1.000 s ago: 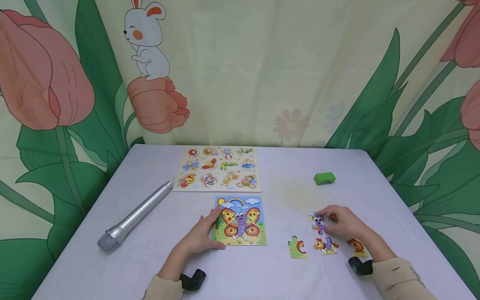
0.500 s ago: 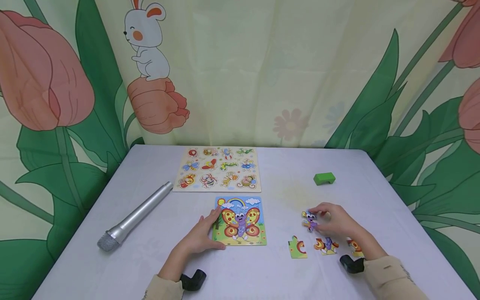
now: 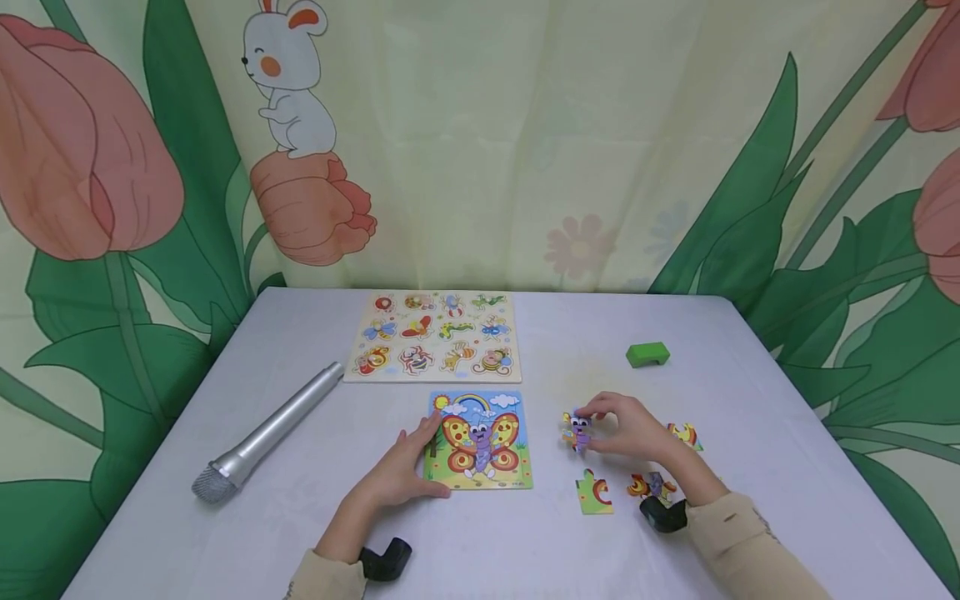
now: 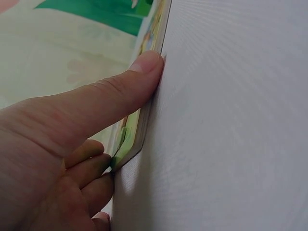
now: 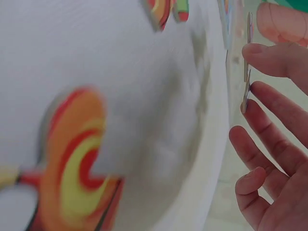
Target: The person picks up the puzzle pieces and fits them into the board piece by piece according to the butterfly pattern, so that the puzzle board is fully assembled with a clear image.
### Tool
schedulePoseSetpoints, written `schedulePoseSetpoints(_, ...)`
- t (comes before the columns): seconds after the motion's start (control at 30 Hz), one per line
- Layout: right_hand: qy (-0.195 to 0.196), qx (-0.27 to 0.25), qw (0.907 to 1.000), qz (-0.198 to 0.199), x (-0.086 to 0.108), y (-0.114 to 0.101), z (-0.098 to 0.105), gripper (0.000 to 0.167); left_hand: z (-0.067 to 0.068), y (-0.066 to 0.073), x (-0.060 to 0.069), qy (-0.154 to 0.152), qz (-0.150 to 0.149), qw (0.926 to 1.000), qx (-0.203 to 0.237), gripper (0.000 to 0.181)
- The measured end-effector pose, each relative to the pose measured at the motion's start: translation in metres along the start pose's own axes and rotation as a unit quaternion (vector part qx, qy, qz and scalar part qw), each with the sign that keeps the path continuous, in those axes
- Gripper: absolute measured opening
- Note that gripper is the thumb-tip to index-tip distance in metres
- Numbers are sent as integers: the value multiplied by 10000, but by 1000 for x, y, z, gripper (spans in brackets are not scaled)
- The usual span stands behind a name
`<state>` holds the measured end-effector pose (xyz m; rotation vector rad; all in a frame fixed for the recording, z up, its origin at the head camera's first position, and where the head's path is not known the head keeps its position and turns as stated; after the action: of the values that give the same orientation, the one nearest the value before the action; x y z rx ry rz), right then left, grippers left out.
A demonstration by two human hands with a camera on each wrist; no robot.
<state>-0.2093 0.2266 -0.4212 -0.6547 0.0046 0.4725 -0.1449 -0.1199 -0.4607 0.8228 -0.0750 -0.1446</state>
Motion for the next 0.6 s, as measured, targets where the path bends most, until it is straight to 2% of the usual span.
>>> schedulePoseSetpoints(0.6,-577,-224,9962,614,-31,-47,-37,35,1,2,1,-29,-42,10000,-36,103)
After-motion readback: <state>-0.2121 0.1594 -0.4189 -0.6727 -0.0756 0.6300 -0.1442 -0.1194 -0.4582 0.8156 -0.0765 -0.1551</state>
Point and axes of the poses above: each hand's wrist, its own x-axis away from the middle knuckle, its own z-axis out of the back of the hand, y = z × x, the point moved 1 cm from there along -x, towards the middle knuckle, and after that the axes turned 9 degrees about y, right-handed, at the moved point
